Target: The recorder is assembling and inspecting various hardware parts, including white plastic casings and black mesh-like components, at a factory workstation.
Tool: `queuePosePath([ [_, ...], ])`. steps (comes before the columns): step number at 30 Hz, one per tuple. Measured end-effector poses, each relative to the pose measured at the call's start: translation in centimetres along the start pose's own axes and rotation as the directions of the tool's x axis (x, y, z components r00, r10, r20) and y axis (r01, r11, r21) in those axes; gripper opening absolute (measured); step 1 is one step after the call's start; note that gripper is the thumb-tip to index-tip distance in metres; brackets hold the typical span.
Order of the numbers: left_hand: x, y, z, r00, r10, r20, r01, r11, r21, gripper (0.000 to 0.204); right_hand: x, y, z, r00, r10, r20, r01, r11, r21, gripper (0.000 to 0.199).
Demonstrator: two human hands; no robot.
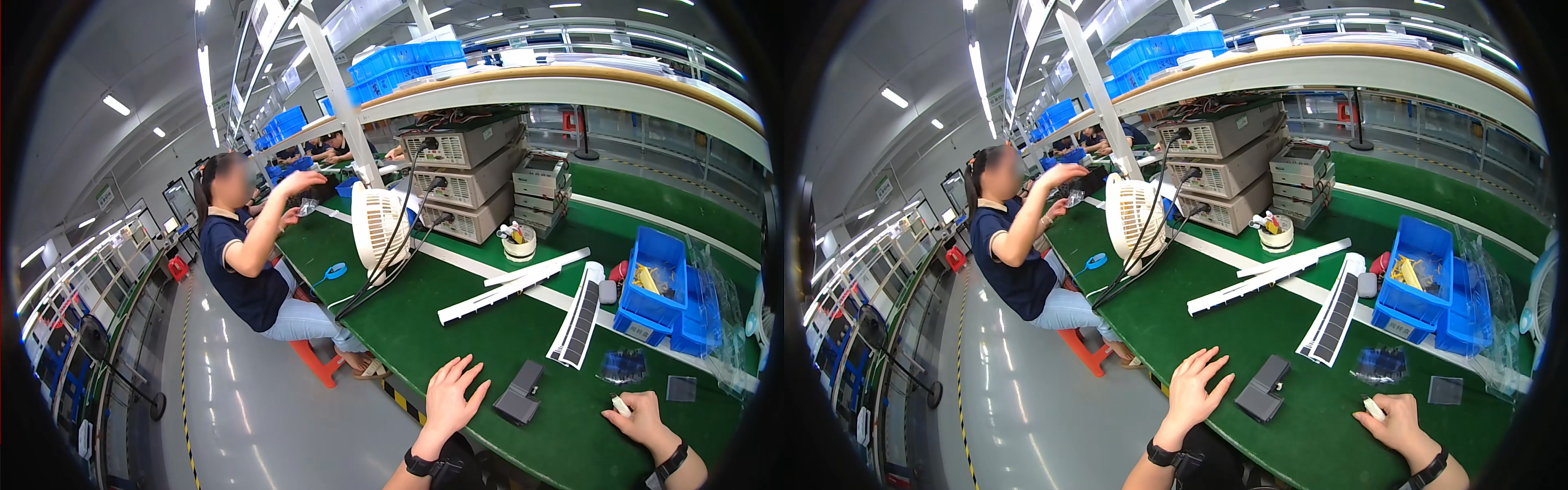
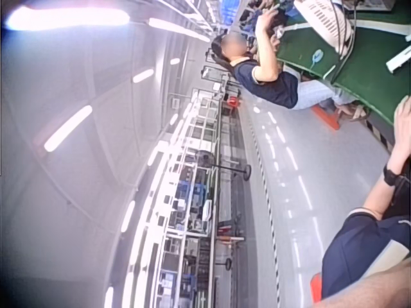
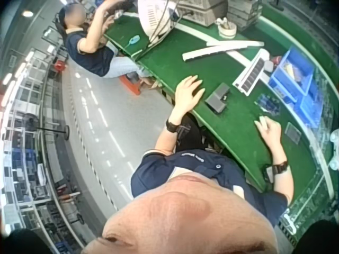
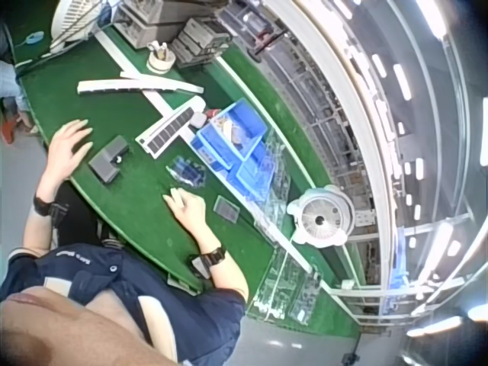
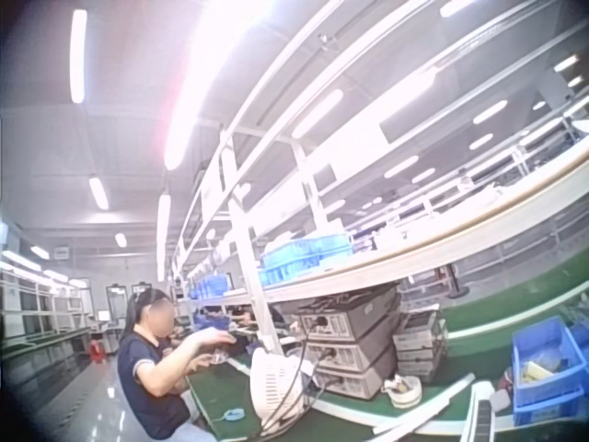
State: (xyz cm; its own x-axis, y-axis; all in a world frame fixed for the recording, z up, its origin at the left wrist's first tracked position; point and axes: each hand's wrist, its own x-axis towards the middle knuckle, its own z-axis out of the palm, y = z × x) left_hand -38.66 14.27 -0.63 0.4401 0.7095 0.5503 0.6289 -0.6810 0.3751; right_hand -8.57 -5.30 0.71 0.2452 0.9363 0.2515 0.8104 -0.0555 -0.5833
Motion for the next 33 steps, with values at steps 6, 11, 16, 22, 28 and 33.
queuePosePath([
  [6,0.0,0.3,-0.4,0.999,-0.024,-0.023,0.023,0.999,-0.033,0.040,-0.1,-0.1,0.0,1.000,-0.001,0.006,0.001,1.000,-0.010,0.030],
  [11,0.5,-2.0,-1.1,0.885,-0.448,-0.124,0.175,0.569,-0.803,0.063,-0.1,0.0,-0.1,1.000,-0.010,0.007,0.010,1.000,-0.001,0.029],
  [16,2.4,-6.9,-7.0,0.806,-0.591,-0.027,0.083,0.157,-0.984,0.060,0.4,-0.6,-0.1,1.000,0.008,0.011,-0.008,1.000,-0.011,0.029],
  [22,7.9,-10.0,-13.1,0.792,-0.609,-0.037,-0.038,0.011,-0.999,0.092,0.2,-0.7,-0.4,1.000,0.020,0.011,-0.020,1.000,-0.015,0.028],
  [28,13.8,-10.4,-17.3,0.851,-0.524,-0.028,-0.021,0.020,-1.000,0.118,0.1,-0.8,0.0,0.999,0.039,0.008,-0.038,0.999,-0.018,0.028],
  [33,18.2,-10.2,-19.6,0.792,-0.608,0.059,-0.101,-0.226,-0.969,0.120,0.0,-0.6,-0.2,1.000,0.007,0.003,-0.007,0.999,-0.037,0.028],
])
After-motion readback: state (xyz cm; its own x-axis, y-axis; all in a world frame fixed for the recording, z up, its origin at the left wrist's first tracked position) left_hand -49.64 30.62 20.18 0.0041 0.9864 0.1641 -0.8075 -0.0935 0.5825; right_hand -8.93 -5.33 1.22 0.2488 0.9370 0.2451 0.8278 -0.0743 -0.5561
